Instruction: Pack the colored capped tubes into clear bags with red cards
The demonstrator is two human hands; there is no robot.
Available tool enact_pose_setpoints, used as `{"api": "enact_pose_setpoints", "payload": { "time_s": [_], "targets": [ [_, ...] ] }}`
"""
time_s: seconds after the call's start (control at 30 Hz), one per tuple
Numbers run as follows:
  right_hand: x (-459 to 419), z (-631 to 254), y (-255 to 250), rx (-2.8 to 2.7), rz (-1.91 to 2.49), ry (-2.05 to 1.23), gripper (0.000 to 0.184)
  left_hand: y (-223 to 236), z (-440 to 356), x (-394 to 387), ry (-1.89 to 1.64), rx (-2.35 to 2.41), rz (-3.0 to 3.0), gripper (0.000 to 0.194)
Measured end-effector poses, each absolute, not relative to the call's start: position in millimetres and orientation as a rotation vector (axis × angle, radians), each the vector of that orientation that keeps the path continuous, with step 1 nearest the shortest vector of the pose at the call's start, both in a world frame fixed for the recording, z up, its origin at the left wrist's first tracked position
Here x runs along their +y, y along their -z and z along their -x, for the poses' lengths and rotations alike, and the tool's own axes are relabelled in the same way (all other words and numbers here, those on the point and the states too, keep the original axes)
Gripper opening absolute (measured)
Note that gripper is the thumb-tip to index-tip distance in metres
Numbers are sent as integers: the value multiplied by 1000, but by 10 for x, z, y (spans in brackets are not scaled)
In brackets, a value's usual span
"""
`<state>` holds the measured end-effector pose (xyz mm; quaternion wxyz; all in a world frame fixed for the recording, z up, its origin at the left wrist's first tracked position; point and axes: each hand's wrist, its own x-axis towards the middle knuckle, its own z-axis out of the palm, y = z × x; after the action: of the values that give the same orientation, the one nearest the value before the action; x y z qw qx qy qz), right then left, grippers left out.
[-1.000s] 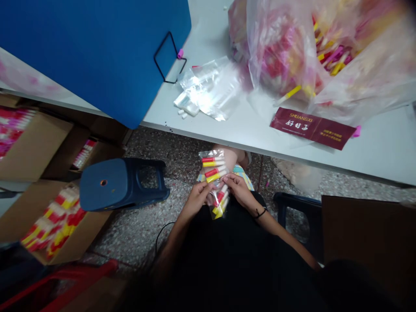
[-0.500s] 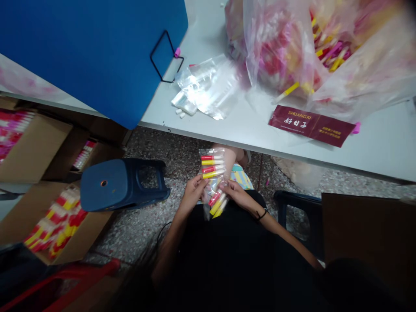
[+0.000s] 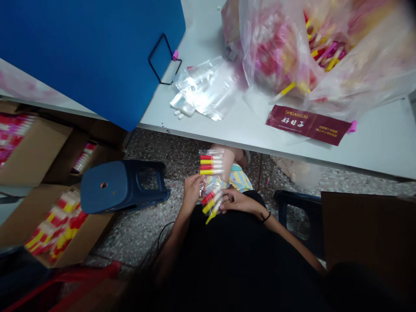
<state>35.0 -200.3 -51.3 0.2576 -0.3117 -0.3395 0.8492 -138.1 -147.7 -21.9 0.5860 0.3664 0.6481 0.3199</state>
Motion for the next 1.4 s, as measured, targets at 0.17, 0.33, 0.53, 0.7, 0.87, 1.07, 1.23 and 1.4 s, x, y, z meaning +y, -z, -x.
{"api": "enact_pose_setpoints", "payload": {
  "time_s": [0.17,0.33,0.53,0.7,0.87,1.07,1.23,1.4],
  "targets": [
    [-2028,-340,555,-850,836,-2258,35,222,1322,-1455,-862,1596,-1102,40],
    [-1995,-316,525,-749,852,-2231,36,85,1394,-1529,-752,1451,-1102,39],
    [-1972,-345,484,-554,921,-2136,35,15,1653,-1982,-606,1185,-1161,77],
    [-1958,-348,492,-533,944,-2132,33,164,1681,-2175,-566,1238,-1414,99],
    [-1956,-356,503,-572,995,-2117,34,237,1609,-2097,-625,1311,-1437,59],
    [-1958,-349,478,-595,1046,-2081,37,159,1603,-2091,-539,1274,-1567,96],
    [-1967,-335,509,-566,1065,-2061,35,265,1605,-2112,-612,1319,-1513,81],
    [-1965,-326,501,-544,1074,-2046,39,285,1571,-2079,-643,1353,-1611,87]
  ]
}}
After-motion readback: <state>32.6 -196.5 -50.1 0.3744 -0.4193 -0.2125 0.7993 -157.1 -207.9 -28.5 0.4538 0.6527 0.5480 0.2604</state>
